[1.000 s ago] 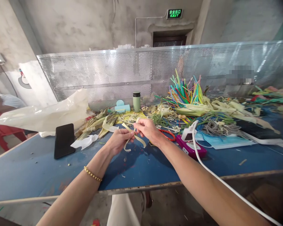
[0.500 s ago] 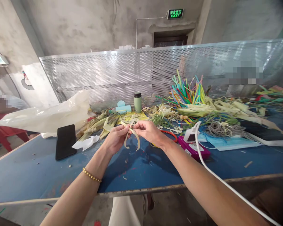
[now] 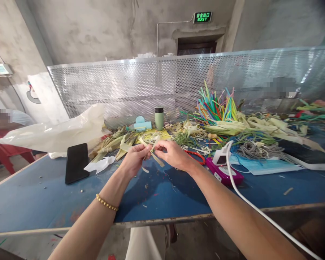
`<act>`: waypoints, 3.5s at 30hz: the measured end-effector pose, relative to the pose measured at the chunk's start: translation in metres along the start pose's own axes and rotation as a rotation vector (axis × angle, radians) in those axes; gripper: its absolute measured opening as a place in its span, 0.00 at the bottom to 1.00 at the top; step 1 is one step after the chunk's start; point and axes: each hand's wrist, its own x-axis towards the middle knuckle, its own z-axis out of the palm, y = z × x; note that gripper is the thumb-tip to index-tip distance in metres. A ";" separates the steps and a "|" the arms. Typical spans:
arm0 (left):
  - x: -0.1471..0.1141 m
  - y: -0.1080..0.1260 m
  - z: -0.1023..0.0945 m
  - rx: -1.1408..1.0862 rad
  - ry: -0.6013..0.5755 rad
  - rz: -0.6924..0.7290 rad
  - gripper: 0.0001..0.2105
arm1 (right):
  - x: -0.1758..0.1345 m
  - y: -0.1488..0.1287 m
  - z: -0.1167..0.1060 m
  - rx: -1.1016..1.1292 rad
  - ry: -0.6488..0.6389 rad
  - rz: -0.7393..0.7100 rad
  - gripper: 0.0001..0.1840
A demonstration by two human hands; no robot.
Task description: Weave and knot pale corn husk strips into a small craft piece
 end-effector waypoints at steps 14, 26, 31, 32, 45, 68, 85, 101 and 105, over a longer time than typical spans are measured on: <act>-0.005 -0.001 0.006 0.290 -0.061 -0.058 0.03 | 0.002 0.011 0.004 0.264 0.105 0.195 0.11; -0.006 -0.002 0.012 0.328 -0.051 0.007 0.07 | 0.003 0.012 0.015 0.244 0.157 0.307 0.12; -0.005 -0.007 0.013 0.356 -0.029 -0.015 0.06 | 0.002 0.012 0.018 0.208 0.162 0.324 0.12; -0.005 -0.007 0.013 0.359 -0.019 -0.016 0.06 | 0.002 0.012 0.019 0.205 0.174 0.337 0.12; -0.006 -0.006 0.009 0.278 -0.101 -0.058 0.07 | 0.002 0.010 0.020 0.293 0.236 0.376 0.11; -0.005 -0.006 0.012 0.275 -0.057 -0.030 0.11 | 0.002 0.011 0.019 0.328 0.243 0.315 0.12; -0.005 0.008 0.004 0.481 0.149 0.135 0.12 | 0.000 0.009 0.004 0.549 0.037 0.333 0.18; -0.009 0.002 0.003 0.103 -0.258 -0.163 0.11 | -0.002 0.010 0.001 0.643 -0.135 0.263 0.13; -0.009 0.004 0.003 0.073 -0.285 -0.205 0.09 | -0.003 0.007 -0.002 0.725 -0.196 0.272 0.13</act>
